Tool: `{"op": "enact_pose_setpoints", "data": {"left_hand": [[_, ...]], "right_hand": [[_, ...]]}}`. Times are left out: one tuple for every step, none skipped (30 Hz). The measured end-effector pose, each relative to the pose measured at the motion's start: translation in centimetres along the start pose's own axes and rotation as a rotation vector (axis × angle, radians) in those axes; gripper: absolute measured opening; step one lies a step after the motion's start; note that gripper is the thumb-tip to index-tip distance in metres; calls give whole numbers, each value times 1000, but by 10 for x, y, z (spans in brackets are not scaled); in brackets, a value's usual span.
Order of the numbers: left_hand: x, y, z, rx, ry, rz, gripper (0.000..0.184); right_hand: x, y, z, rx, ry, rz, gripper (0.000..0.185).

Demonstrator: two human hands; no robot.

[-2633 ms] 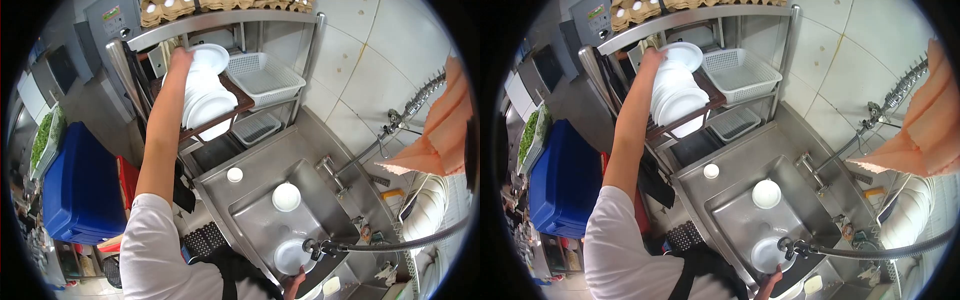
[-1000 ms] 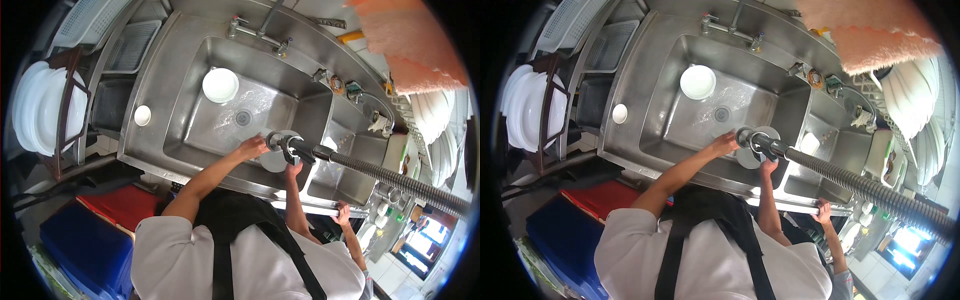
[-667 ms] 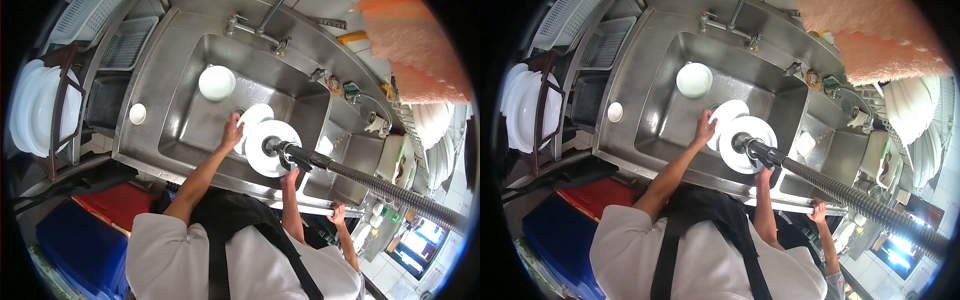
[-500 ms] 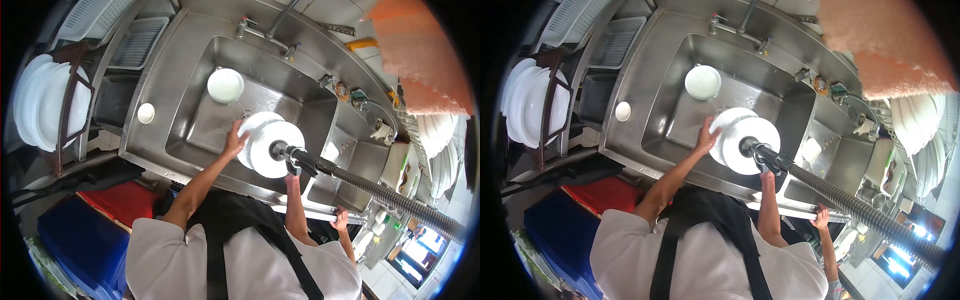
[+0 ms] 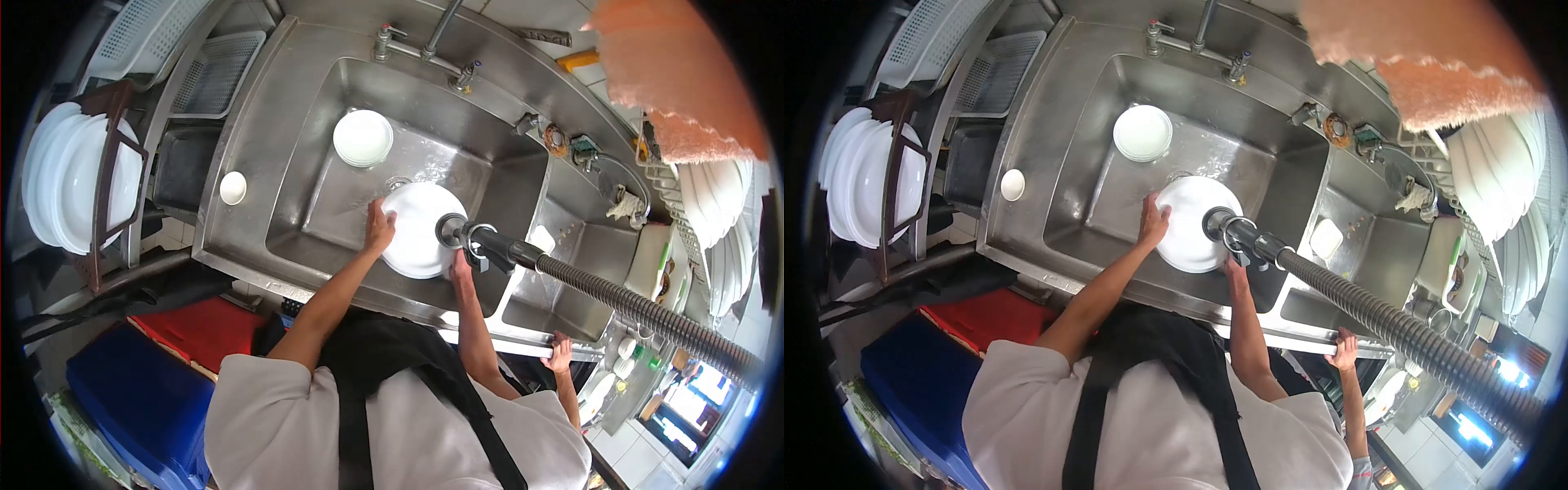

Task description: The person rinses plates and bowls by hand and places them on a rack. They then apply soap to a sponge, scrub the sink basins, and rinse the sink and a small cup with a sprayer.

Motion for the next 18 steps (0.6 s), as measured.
{"op": "enact_pose_setpoints", "data": {"left_hand": [[-4, -5, 1, 33, 42, 45, 59], [-14, -9, 9, -40, 49, 33, 56], [-20, -10, 9, -41, 58, 23, 56], [-24, -9, 9, -36, 137, -22, 51], [-29, -8, 11, -30, 215, -64, 45], [-44, -11, 26, -79, 145, -113, 33], [-53, -14, 31, -80, 149, -115, 33], [-62, -17, 36, -34, 102, -97, 30], [-74, -22, 51, 16, 56, -80, 27], [-95, -29, 52, -107, -94, 44, 20], [-111, -35, 68, -38, -45, 138, 14], [-122, -41, 89, 98, 6, 197, 12], [-127, -50, 106, 232, 55, 255, 10], [-115, -59, 113, 300, 140, 170, 12], [-103, -68, 120, 366, 226, 89, 16], [-81, -76, 121, 558, 344, 48, 15], [-66, -85, 127, 723, 405, 12, 13], [-43, -90, 119, 828, 530, -91, 14]], "right_hand": [[2, 0, 4, 6, 37, -9, 41], [1, 3, 16, 45, 181, -45, 43], [8, 4, 17, 92, 322, -77, 45], [9, 4, 18, 86, 322, -27, 33], [7, 6, 24, 90, 324, -21, 33], [2, 9, 46, 183, 442, 8, 30], [-5, 12, 73, 276, 559, 35, 28], [-4, 10, 73, 280, 543, 34, 29], [-3, 6, 66, 261, 505, 33, 30], [-3, 2, 61, 245, 476, 37, 30], [-3, 0, 56, 224, 445, 41, 31], [-5, 0, 53, 203, 419, 49, 32], [-7, 0, 48, 176, 380, 57, 33], [-9, 0, 44, 148, 342, 63, 34], [-10, 0, 40, 123, 299, 66, 35], [-12, 1, 35, 94, 264, 70, 36], [-15, 0, 32, 73, 226, 80, 38], [-20, -2, 30, 56, 190, 96, 39]]}}
Point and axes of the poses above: each hand's wrist, its own y-axis towards the middle knuckle, its own x-axis out of the palm, z = x × y, the point moved 8 cm from there along y, towards the middle knuckle, and after that the axes turned 9 degrees about -x, right-handed, at the moved point
